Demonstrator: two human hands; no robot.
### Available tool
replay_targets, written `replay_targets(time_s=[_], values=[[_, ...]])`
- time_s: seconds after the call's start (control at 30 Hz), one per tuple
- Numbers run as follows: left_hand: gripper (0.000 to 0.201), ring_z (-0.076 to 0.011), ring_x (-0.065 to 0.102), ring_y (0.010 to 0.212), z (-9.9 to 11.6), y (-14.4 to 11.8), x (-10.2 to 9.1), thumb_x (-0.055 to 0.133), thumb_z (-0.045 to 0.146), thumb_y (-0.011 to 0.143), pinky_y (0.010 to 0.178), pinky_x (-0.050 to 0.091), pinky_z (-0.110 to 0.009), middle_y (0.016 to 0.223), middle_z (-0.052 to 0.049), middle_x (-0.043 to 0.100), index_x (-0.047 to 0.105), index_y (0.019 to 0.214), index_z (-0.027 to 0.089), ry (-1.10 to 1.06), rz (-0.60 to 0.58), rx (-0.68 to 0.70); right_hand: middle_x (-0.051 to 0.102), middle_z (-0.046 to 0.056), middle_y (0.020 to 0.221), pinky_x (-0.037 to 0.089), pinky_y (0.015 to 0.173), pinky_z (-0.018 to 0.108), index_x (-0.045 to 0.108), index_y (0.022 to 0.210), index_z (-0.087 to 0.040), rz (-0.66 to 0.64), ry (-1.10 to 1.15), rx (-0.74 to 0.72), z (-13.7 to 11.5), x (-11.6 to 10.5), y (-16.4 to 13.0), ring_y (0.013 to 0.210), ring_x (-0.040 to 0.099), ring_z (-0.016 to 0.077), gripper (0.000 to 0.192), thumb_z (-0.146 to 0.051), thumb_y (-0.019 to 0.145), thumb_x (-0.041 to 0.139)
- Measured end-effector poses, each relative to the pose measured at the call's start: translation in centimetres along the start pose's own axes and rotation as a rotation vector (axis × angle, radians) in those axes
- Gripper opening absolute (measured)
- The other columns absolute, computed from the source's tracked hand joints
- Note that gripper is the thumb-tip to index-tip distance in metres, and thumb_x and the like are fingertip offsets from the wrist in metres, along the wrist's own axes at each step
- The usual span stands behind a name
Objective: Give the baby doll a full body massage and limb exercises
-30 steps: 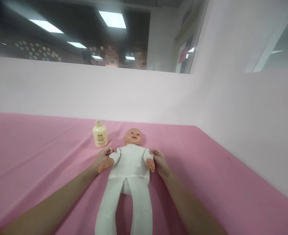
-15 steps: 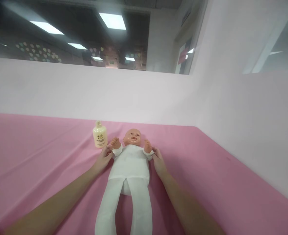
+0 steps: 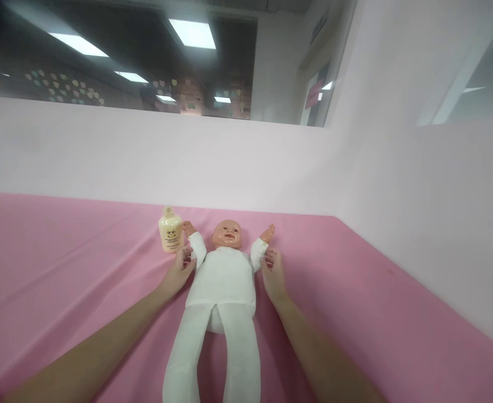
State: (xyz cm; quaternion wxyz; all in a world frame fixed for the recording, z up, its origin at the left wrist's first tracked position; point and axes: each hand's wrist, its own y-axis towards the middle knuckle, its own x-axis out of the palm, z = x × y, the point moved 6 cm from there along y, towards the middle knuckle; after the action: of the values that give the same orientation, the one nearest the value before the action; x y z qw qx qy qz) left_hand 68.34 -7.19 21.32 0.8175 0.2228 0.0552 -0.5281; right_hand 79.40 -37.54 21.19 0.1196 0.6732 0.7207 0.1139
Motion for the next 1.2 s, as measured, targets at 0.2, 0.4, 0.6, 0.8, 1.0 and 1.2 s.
replay_targets(time_s=[0.2, 0.4, 0.6, 0.8, 1.0, 1.2], values=[[0.039, -0.0213, 0.058, 0.106, -0.4, 0.2, 0.1, 0.052, 0.037, 0.090, 0.092, 0.047, -0.036, 0.130, -0.010, 0.056, 0.047, 0.126, 0.023, 0.002, -0.012, 0.027, 0.065, 0.008, 0.124, 0.049, 0.096, 0.041, 0.059, 0.125, -0.025, -0.137, -0.115, -0.011, 0.7, 0.8, 0.0, 0.108, 0.063, 0.0232, 0.045, -0.043, 0.084, 0.058], [0.042, -0.0240, 0.059, 0.110, -1.2, 0.5, -0.2, 0.053, 0.037, 0.088, 0.097, 0.046, -0.040, 0.133, -0.011, 0.057, 0.056, 0.127, 0.022, 0.038, 0.027, 0.016, 0.066, 0.005, 0.127, 0.048, 0.098, 0.042, 0.062, 0.131, -0.028, -0.165, -0.178, 0.053, 0.9, 0.9, -0.3, 0.106, 0.065, 0.0237, 0.050, -0.039, 0.082, 0.059], [0.042, -0.0260, 0.060, 0.113, -1.9, 0.8, -0.2, 0.056, 0.041, 0.086, 0.099, 0.045, -0.041, 0.128, -0.011, 0.063, 0.062, 0.123, 0.021, 0.051, -0.006, -0.006, 0.074, 0.003, 0.105, 0.047, 0.092, 0.040, 0.073, 0.108, -0.025, -0.210, -0.241, 0.048, 0.4, 0.9, -0.1, 0.100, 0.066, 0.0268, 0.035, -0.039, 0.083, 0.054], [0.046, -0.0278, 0.061, 0.115, -1.9, 0.7, -0.1, 0.058, 0.044, 0.085, 0.098, 0.045, -0.041, 0.131, -0.011, 0.064, 0.060, 0.125, 0.021, 0.027, -0.037, -0.052, 0.073, 0.003, 0.112, 0.047, 0.094, 0.041, 0.069, 0.115, -0.025, -0.212, -0.224, 0.081, 0.7, 0.9, -0.1, 0.104, 0.065, 0.0274, 0.039, -0.039, 0.082, 0.056], [0.050, -0.0267, 0.063, 0.114, -1.8, 0.5, 0.0, 0.062, 0.047, 0.083, 0.098, 0.045, -0.041, 0.127, -0.010, 0.066, 0.054, 0.126, 0.022, -0.065, -0.063, -0.094, 0.068, 0.005, 0.127, 0.045, 0.105, 0.043, 0.065, 0.122, -0.026, -0.170, -0.073, 0.099, 2.0, 0.8, 0.4, 0.117, 0.062, 0.0261, 0.048, -0.036, 0.075, 0.064], [0.057, -0.0283, 0.055, 0.128, -0.6, 0.5, -0.3, 0.069, 0.035, 0.079, 0.102, 0.042, -0.042, 0.137, -0.013, 0.061, 0.048, 0.130, 0.021, -0.256, -0.019, -0.065, 0.067, 0.005, 0.130, 0.046, 0.106, 0.043, 0.064, 0.121, -0.025, -0.179, 0.158, 0.118, 1.7, 0.8, 0.4, 0.119, 0.062, 0.0254, 0.053, -0.031, 0.069, 0.072]])
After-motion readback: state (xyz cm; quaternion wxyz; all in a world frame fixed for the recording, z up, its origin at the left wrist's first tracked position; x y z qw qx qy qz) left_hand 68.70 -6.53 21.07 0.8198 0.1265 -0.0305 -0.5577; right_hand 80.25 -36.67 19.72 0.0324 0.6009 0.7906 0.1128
